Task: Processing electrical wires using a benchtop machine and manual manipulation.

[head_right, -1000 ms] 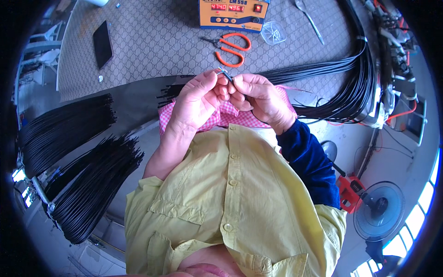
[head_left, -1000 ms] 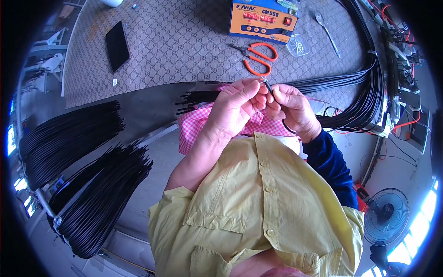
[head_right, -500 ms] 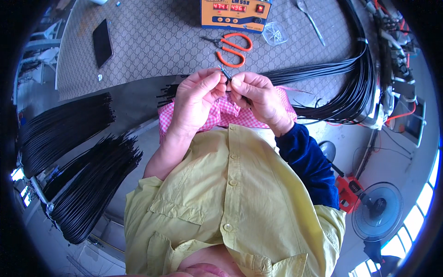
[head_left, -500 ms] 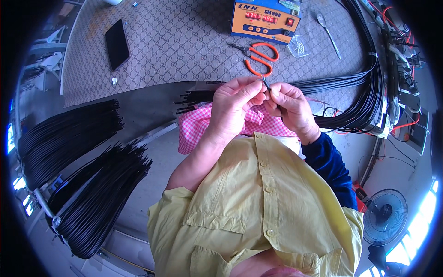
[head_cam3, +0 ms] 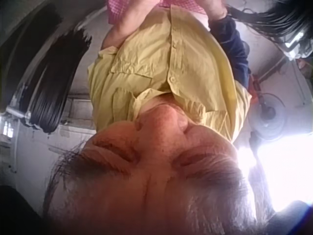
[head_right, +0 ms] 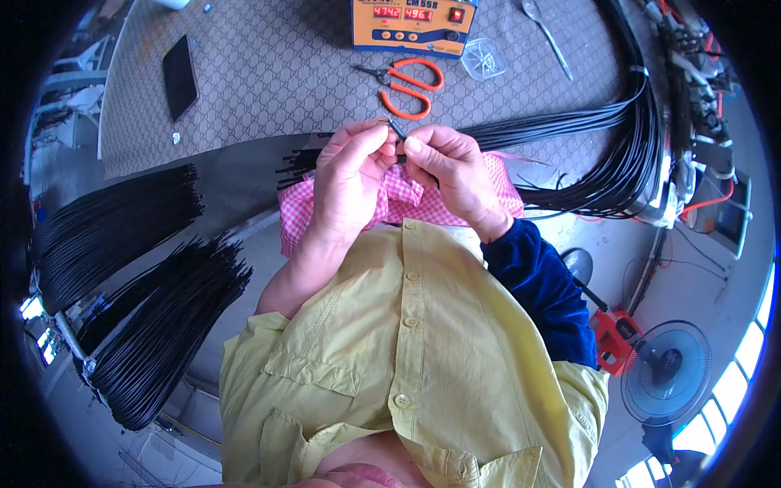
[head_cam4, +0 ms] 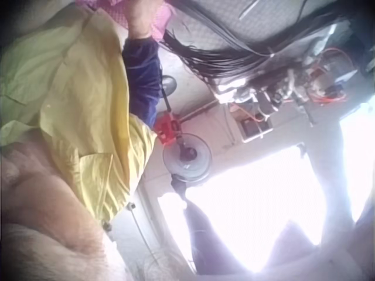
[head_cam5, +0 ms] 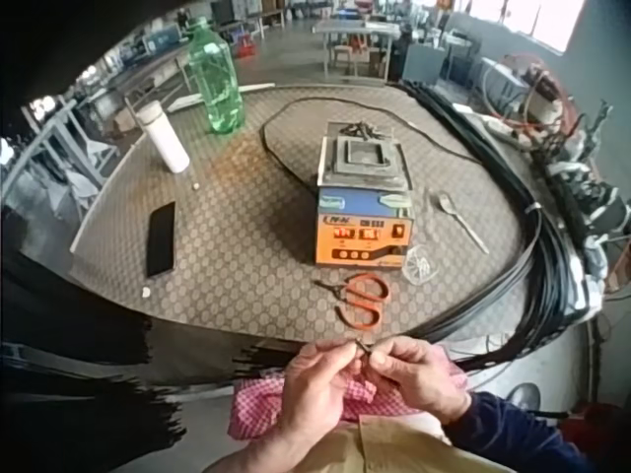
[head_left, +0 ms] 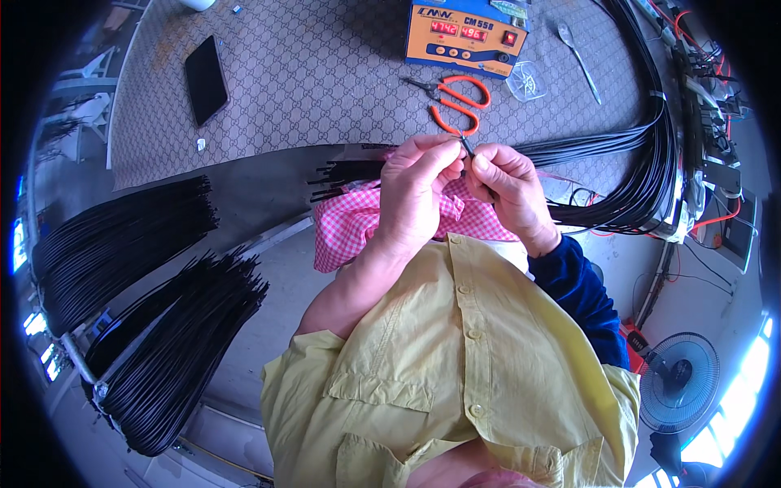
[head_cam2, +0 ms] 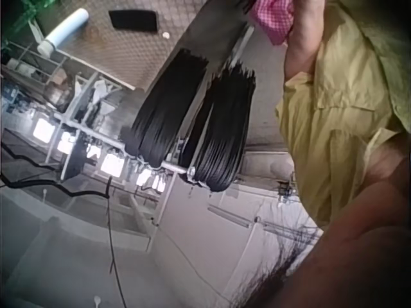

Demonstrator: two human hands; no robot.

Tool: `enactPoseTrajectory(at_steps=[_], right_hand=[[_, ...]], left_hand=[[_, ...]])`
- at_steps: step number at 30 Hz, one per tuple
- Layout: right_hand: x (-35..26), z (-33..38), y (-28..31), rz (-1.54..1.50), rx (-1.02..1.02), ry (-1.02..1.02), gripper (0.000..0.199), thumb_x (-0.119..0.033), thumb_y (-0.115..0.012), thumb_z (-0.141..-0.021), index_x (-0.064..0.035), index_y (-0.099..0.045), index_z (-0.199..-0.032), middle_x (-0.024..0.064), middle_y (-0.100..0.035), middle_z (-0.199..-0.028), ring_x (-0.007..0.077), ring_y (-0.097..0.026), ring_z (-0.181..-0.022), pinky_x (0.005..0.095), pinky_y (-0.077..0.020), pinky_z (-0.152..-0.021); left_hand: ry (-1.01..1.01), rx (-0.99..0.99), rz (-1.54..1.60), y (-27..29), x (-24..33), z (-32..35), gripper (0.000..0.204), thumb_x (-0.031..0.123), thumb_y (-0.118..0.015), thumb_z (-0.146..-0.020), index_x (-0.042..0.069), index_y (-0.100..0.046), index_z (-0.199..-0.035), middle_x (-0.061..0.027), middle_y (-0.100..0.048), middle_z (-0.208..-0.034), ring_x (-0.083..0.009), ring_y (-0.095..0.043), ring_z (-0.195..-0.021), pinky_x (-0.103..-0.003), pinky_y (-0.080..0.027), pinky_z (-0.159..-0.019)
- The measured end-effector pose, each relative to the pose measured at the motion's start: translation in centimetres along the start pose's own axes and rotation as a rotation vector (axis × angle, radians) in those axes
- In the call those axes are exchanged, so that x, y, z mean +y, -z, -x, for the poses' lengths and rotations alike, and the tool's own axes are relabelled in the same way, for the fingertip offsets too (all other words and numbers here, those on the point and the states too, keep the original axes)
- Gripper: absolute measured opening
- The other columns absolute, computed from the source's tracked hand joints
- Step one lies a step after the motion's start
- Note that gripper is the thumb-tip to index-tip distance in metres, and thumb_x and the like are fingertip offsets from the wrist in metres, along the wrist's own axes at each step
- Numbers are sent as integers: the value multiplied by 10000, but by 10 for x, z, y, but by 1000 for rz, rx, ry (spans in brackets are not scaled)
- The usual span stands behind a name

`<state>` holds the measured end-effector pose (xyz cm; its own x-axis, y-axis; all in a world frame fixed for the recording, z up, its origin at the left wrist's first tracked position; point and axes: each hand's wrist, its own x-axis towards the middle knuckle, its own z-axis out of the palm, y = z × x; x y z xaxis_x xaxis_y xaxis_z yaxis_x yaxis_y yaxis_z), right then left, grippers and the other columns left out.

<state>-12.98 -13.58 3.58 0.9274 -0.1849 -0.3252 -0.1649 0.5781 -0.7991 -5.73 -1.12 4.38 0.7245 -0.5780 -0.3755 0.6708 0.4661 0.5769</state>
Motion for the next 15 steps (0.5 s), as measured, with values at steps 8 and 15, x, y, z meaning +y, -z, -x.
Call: enactPoseTrajectory(at_steps=[8, 15], right_hand=[[-8, 0, 2, 30, 39, 42, 101, -89, -538, -844, -4, -557, -894, -3, -512, -665, 40, -404, -518, 171, -317, -457], [-37, -8, 24, 231, 161, 187, 94, -60, -540, -836, -16, -528, -918, -23, -454, -627, 29, -372, -504, 158, -263, -428]], left_hand=[[134, -17, 166, -4, -2, -5, 117, 108, -561, -807, 19, -557, -882, -32, -566, -764, -69, -498, -653, -200, -404, -631], [172, 12, 76, 1, -2, -9, 151, 137, -542, -834, 19, -562, -926, -28, -565, -763, -90, -521, -645, -210, -438, -595]])
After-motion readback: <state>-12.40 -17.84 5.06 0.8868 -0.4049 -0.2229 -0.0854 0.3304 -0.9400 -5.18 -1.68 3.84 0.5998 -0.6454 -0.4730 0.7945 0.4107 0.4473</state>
